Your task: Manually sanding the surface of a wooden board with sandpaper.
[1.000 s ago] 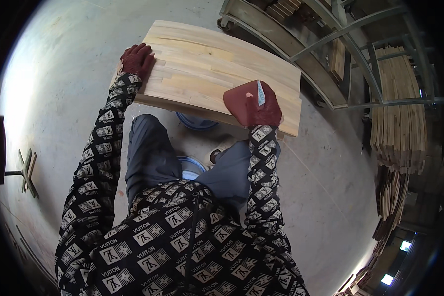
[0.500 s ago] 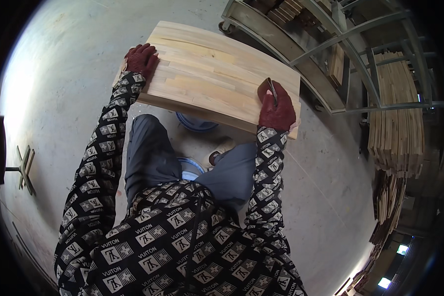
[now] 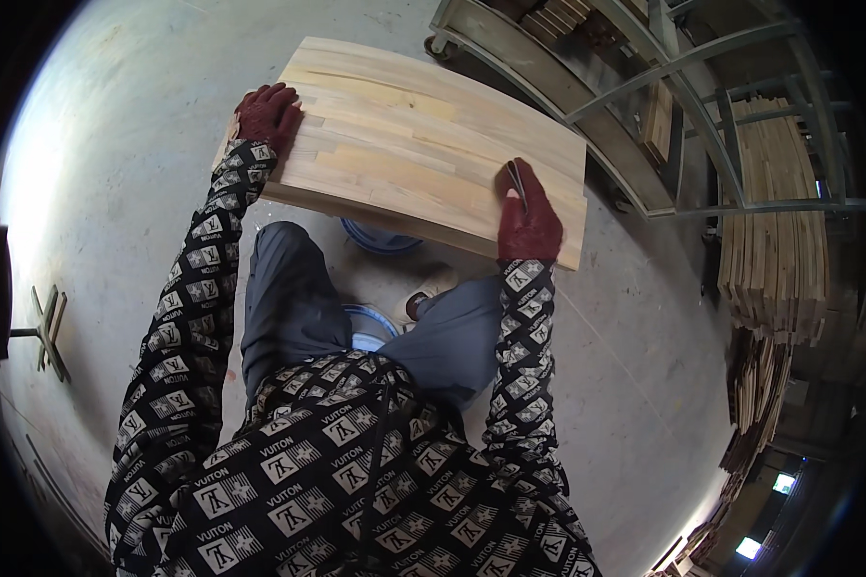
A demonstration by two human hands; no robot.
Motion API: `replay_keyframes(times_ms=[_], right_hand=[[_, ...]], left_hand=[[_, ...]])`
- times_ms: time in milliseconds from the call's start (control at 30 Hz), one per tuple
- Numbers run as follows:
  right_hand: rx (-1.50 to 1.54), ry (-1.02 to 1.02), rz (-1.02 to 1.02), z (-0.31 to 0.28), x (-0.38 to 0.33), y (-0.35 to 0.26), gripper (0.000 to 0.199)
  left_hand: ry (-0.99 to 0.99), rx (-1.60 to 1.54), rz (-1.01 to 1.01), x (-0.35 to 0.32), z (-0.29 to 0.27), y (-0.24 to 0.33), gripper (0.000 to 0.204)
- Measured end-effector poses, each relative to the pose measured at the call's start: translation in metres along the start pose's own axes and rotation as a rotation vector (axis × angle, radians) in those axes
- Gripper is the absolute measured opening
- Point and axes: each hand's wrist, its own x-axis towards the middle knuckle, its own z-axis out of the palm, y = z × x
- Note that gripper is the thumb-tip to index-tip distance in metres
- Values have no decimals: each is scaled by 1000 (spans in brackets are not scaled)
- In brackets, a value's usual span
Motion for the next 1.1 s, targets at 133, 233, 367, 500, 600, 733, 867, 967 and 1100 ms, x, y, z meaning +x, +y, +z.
replay_keyframes(times_ms=[133, 233, 367, 500, 600, 733, 867, 967, 1100], right_hand=[[-208, 130, -207, 12, 10, 2, 46], [-119, -8, 59, 45, 6, 14, 52], [-540, -105, -267, 66, -2, 24, 48], [-406, -221, -325, 50, 6, 19, 51], [-425, -267, -459, 33, 15, 19, 51], [-516, -266, -478, 29, 18, 30, 50], [-515, -150, -434, 54, 13, 18, 50], [-563, -62, -467, 93, 12, -20, 51], [-304, -224, -470, 132, 1, -61, 60]], left_hand=[[0, 8, -1, 0, 0, 0, 36], [-7, -1, -2, 1, 0, 0, 36], [-4, -16, -2, 1, -2, 1, 35], [-5, -23, 8, 2, -2, 2, 33], [3, -20, 16, 3, -1, 1, 32], [-6, -14, 16, 3, 2, -1, 32], [47, 36, 40, 1, 6, -3, 33], [73, -15, 35, -1, 6, -3, 33], [81, -43, 52, 0, 3, 0, 31]])
